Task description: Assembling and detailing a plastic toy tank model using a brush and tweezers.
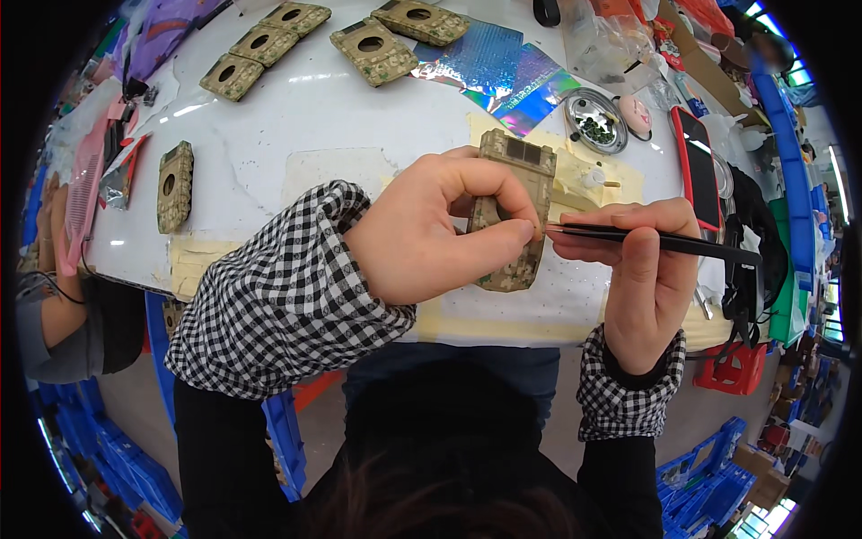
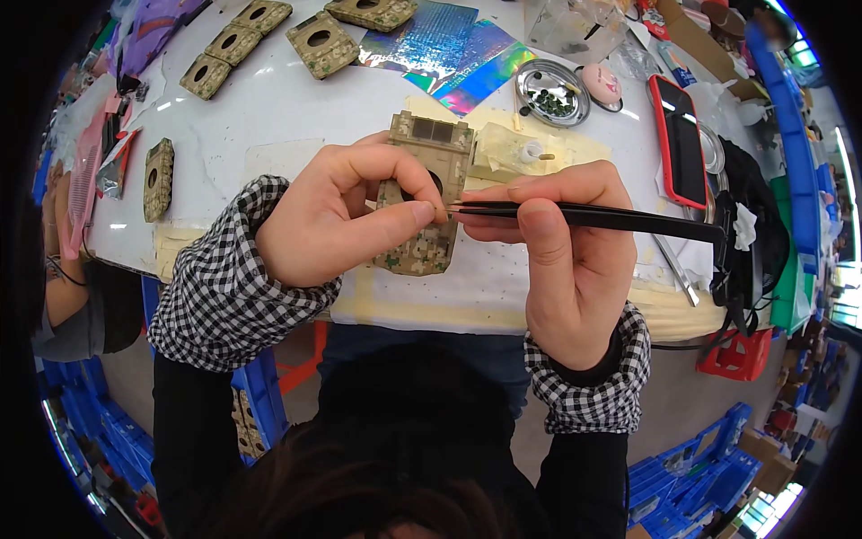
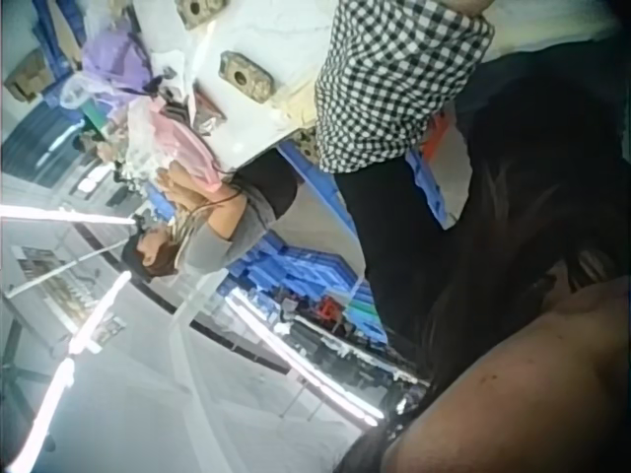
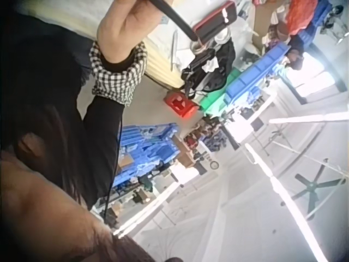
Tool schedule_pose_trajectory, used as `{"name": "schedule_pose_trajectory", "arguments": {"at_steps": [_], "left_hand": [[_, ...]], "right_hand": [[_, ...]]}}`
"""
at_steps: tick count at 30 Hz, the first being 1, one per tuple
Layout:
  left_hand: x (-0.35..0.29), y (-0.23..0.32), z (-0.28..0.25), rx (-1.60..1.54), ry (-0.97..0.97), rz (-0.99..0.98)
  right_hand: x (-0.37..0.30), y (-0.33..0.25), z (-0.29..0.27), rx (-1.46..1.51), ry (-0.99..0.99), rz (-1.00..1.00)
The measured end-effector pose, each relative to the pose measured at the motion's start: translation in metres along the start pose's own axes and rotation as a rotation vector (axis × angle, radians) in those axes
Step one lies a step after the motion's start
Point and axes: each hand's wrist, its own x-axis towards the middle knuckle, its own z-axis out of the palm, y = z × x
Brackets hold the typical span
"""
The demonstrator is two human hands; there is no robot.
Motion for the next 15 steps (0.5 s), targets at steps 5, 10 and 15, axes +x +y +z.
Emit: {"name": "schedule_pose_trajectory", "arguments": {"at_steps": [5, 10, 15], "left_hand": [[-0.0010, 0.0036, 0.0005, -0.022, 0.003, -0.039], [-0.0015, 0.0001, 0.0017, 0.088, 0.029, -0.010], [-0.0026, 0.0040, 0.0015, 0.104, 0.029, -0.045]], "right_hand": [[0.0001, 0.0001, 0.0032, -0.009, -0.016, -0.011], [0.0000, 0.0023, 0.0032, -0.045, -0.018, -0.034], [0.0001, 0.0005, 0.0050, -0.042, -0.013, -0.026]]}}
